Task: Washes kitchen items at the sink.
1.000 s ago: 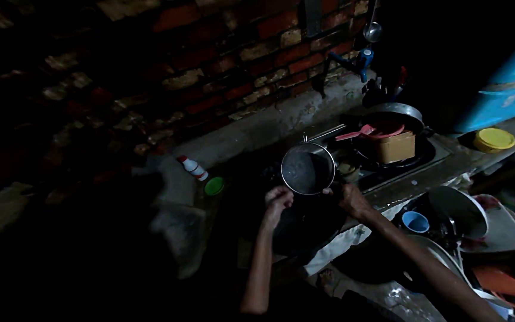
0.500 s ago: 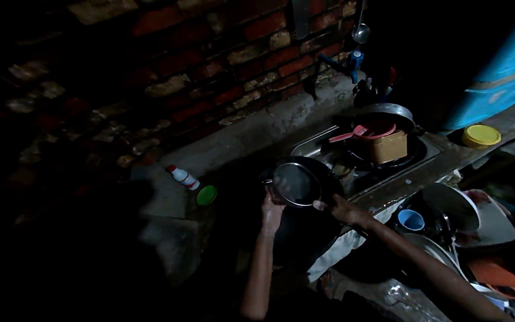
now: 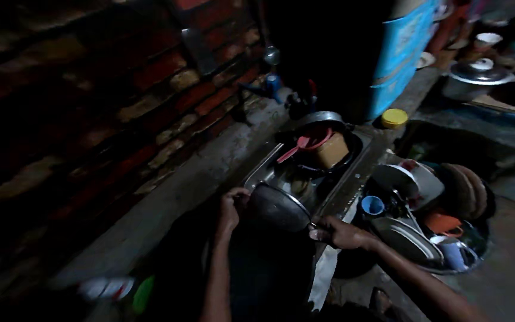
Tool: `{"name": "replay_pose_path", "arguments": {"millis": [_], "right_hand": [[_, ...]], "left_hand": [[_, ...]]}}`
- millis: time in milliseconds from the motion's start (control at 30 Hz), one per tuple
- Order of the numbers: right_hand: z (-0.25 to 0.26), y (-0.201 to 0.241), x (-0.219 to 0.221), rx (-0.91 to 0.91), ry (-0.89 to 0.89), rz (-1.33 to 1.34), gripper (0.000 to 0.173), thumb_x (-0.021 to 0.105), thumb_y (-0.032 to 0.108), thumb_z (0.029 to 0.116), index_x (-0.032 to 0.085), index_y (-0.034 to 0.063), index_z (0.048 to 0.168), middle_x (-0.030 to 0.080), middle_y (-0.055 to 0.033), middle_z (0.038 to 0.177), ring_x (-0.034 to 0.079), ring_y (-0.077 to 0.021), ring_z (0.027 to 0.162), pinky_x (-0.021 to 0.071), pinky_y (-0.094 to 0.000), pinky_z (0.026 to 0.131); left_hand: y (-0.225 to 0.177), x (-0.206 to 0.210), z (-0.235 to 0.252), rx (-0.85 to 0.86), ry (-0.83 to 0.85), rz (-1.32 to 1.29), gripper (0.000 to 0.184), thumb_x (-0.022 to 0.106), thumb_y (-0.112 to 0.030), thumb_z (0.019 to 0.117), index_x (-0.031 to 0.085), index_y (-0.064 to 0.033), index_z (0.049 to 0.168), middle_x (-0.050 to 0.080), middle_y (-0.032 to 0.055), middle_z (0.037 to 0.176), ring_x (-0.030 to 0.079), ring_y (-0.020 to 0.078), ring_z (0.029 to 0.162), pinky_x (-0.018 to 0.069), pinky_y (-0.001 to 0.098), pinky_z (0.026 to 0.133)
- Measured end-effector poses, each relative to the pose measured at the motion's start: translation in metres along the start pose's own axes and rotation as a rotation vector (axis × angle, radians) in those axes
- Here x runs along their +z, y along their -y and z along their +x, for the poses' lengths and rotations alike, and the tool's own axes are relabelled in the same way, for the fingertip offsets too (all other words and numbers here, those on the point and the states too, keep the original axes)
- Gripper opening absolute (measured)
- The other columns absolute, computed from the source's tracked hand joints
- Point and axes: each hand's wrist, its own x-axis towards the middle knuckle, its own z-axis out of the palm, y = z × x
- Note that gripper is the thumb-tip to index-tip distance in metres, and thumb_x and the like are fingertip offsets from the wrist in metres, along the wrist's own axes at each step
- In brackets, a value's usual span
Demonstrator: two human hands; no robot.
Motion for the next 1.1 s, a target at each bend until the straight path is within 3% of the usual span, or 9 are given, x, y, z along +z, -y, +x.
{"name": "replay_pose_path", "arguments": {"millis": [100, 200, 267, 367, 500, 633, 700, 867, 1100], "right_hand": [[-0.039, -0.012, -0.023, -0.034, -0.254, -0.068, 0.024, 0.050, 0.018, 0.1055, 0.057, -0.0049, 0.110, 0.049, 0.0004, 0.079, 0.046, -0.0025, 0.067, 0.0421, -0.0212, 0.065], [-0.080, -0.032, -0.051, 0.074, -0.464, -0.156, 0.031, 0.051, 0.020, 0.1062, 0.060, -0.0066, 0.120, 0.063, -0.0121, 0.092, 0.059, -0.0131, 0.079, 0.0513, -0.0318, 0.078], [-0.107, -0.049, -0.068, 0.162, -0.576, -0.166, 0.031, 0.051, 0.020, 0.1062, 0.061, -0.0044, 0.122, 0.065, -0.0127, 0.095, 0.061, -0.0156, 0.081, 0.0528, -0.0345, 0.079], [-0.146, -0.071, -0.089, 0.264, -0.731, -0.143, 0.029, 0.051, 0.020, 0.1052, 0.062, -0.0034, 0.118, 0.063, -0.0099, 0.089, 0.059, -0.0142, 0.074, 0.0527, -0.0343, 0.073], [-0.195, -0.105, -0.109, 0.307, -0.859, -0.114, 0.024, 0.052, 0.019, 0.1021, 0.062, -0.0021, 0.108, 0.056, -0.0026, 0.078, 0.053, -0.0074, 0.065, 0.0479, -0.0277, 0.063], [-0.225, -0.134, -0.123, 0.341, -0.916, -0.055, 0.030, 0.054, 0.024, 0.0974, 0.063, -0.0014, 0.111, 0.059, 0.0001, 0.080, 0.054, -0.0035, 0.065, 0.0489, -0.0240, 0.062], [-0.232, -0.149, -0.124, 0.342, -0.928, -0.044, 0.030, 0.055, 0.025, 0.0964, 0.063, -0.0007, 0.110, 0.058, 0.0013, 0.078, 0.052, -0.0026, 0.061, 0.0478, -0.0231, 0.057], [-0.224, -0.155, -0.121, 0.350, -0.947, -0.003, 0.021, 0.055, 0.015, 0.0978, 0.062, -0.0034, 0.102, 0.054, 0.0022, 0.075, 0.051, -0.0015, 0.062, 0.0469, -0.0219, 0.060], [-0.197, -0.154, -0.123, 0.341, -1.002, -0.029, 0.021, 0.056, 0.021, 0.0962, 0.062, 0.0010, 0.096, 0.050, 0.0053, 0.069, 0.047, 0.0004, 0.056, 0.0419, -0.0189, 0.054]], "left_hand": [[-0.041, 0.045, 0.058, 0.007, 0.264, 0.010, 0.017, 0.056, -0.003, 0.1011, 0.066, 0.0062, 0.112, 0.066, 0.0114, 0.103, 0.060, 0.0090, 0.085, 0.0506, 0.0251, 0.079], [-0.053, 0.106, 0.116, -0.003, 0.584, 0.254, 0.024, 0.055, -0.004, 0.1023, 0.066, 0.0053, 0.121, 0.066, 0.0212, 0.116, 0.062, 0.0245, 0.096, 0.0499, 0.0412, 0.088], [-0.057, 0.146, 0.139, -0.125, 0.680, 0.414, 0.029, 0.057, -0.012, 0.1026, 0.064, 0.0054, 0.125, 0.065, 0.0243, 0.122, 0.065, 0.0319, 0.105, 0.0508, 0.0486, 0.096], [-0.043, 0.198, 0.153, -0.341, 0.586, 0.508, 0.035, 0.066, -0.013, 0.0952, 0.060, 0.0072, 0.124, 0.064, 0.0234, 0.118, 0.065, 0.0306, 0.099, 0.0532, 0.0472, 0.088], [-0.010, 0.241, 0.134, -0.484, 0.391, 0.337, 0.052, 0.063, -0.012, 0.0988, 0.046, 0.0081, 0.144, 0.053, 0.0304, 0.142, 0.057, 0.0412, 0.128, 0.0475, 0.0543, 0.105], [0.018, 0.279, 0.131, -0.537, 0.342, 0.272, 0.056, 0.073, -0.020, 0.0935, 0.053, 0.0067, 0.139, 0.054, 0.0291, 0.141, 0.055, 0.0413, 0.130, 0.0460, 0.0553, 0.107], [0.025, 0.292, 0.131, -0.539, 0.342, 0.315, 0.055, 0.068, -0.024, 0.0963, 0.053, 0.0067, 0.139, 0.055, 0.0287, 0.141, 0.054, 0.0407, 0.132, 0.0444, 0.0553, 0.109], [0.029, 0.300, 0.131, -0.507, 0.234, 0.412, 0.050, 0.069, -0.021, 0.0964, 0.056, 0.0094, 0.134, 0.057, 0.0289, 0.139, 0.054, 0.0396, 0.133, 0.0427, 0.0514, 0.112], [0.022, 0.262, 0.154, -0.575, 0.230, 0.470, 0.048, 0.058, -0.014, 0.1017, 0.048, 0.0103, 0.142, 0.049, 0.0308, 0.147, 0.048, 0.0420, 0.139, 0.0392, 0.0526, 0.115]]}}
